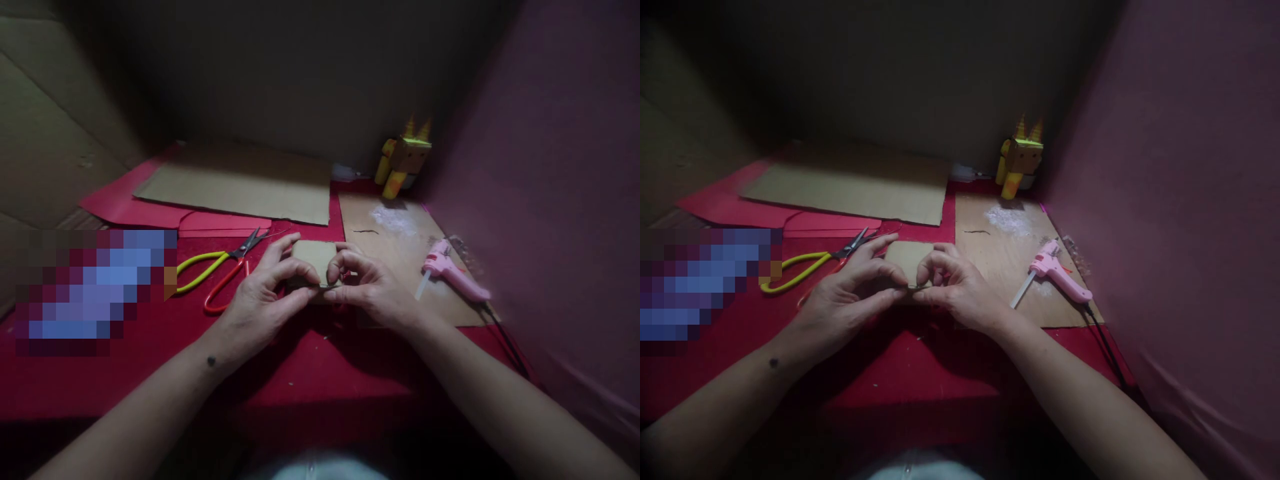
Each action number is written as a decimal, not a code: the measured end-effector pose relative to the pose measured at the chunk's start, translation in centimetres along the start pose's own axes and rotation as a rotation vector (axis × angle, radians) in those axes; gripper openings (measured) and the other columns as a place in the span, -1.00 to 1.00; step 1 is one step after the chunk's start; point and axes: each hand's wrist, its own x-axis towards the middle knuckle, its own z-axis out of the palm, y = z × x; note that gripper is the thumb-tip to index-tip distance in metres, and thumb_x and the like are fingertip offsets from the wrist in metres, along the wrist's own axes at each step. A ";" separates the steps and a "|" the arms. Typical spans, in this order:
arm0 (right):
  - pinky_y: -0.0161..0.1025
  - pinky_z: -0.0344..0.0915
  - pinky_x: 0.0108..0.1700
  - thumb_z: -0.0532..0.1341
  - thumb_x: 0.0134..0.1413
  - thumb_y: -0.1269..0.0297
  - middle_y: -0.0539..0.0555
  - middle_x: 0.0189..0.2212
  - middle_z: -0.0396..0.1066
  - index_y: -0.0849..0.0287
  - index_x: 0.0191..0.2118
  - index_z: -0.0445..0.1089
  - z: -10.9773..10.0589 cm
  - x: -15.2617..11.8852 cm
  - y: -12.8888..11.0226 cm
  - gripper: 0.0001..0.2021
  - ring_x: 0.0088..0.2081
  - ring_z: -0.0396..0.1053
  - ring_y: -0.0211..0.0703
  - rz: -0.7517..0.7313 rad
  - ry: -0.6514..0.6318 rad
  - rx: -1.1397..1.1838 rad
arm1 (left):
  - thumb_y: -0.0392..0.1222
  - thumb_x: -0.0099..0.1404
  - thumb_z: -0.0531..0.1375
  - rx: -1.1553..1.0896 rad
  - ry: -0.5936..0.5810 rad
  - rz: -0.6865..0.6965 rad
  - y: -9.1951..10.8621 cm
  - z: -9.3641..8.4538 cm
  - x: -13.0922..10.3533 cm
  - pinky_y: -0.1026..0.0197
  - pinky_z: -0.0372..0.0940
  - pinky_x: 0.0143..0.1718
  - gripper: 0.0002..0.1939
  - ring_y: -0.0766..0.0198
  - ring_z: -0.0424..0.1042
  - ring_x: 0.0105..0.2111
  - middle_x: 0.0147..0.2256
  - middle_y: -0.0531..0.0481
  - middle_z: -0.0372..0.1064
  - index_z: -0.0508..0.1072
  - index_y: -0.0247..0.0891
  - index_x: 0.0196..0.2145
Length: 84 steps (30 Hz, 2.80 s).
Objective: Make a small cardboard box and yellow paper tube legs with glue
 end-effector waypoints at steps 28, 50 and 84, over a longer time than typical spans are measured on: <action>-0.17 0.20 -0.11 0.31 -0.04 0.34 0.03 -0.16 0.16 0.11 -0.42 0.32 0.6 -0.3 1.0 -0.87 0.02 0.18 -0.08 -0.075 0.049 0.028 | -0.22 0.18 0.17 0.023 0.008 -0.018 -0.2 0.1 0.0 0.02 0.01 0.25 -0.94 0.10 -0.08 0.31 0.25 -0.08 0.05 0.44 -0.18 -0.36; -0.12 0.18 0.01 0.28 -0.04 0.37 0.03 -0.22 0.20 0.10 -0.41 0.33 0.4 -0.5 0.7 -0.91 -0.10 0.23 -0.12 -0.078 0.041 -0.026 | -0.22 0.21 0.19 -0.010 -0.114 0.006 -1.7 -1.5 0.1 0.02 0.04 0.23 -0.84 0.09 -0.06 0.31 0.30 0.08 -0.03 0.53 -0.05 -0.25; 0.09 -0.06 0.23 0.23 0.04 0.39 -0.01 -0.48 0.26 0.01 -0.35 0.34 -0.7 -0.5 0.5 -0.90 0.24 0.03 -0.08 -0.116 -0.063 -0.095 | -0.17 0.21 0.19 0.024 -0.079 0.026 -1.4 -1.5 0.1 -0.15 0.06 0.21 -0.86 -0.01 0.02 0.28 0.28 0.04 0.04 0.54 -0.08 -0.29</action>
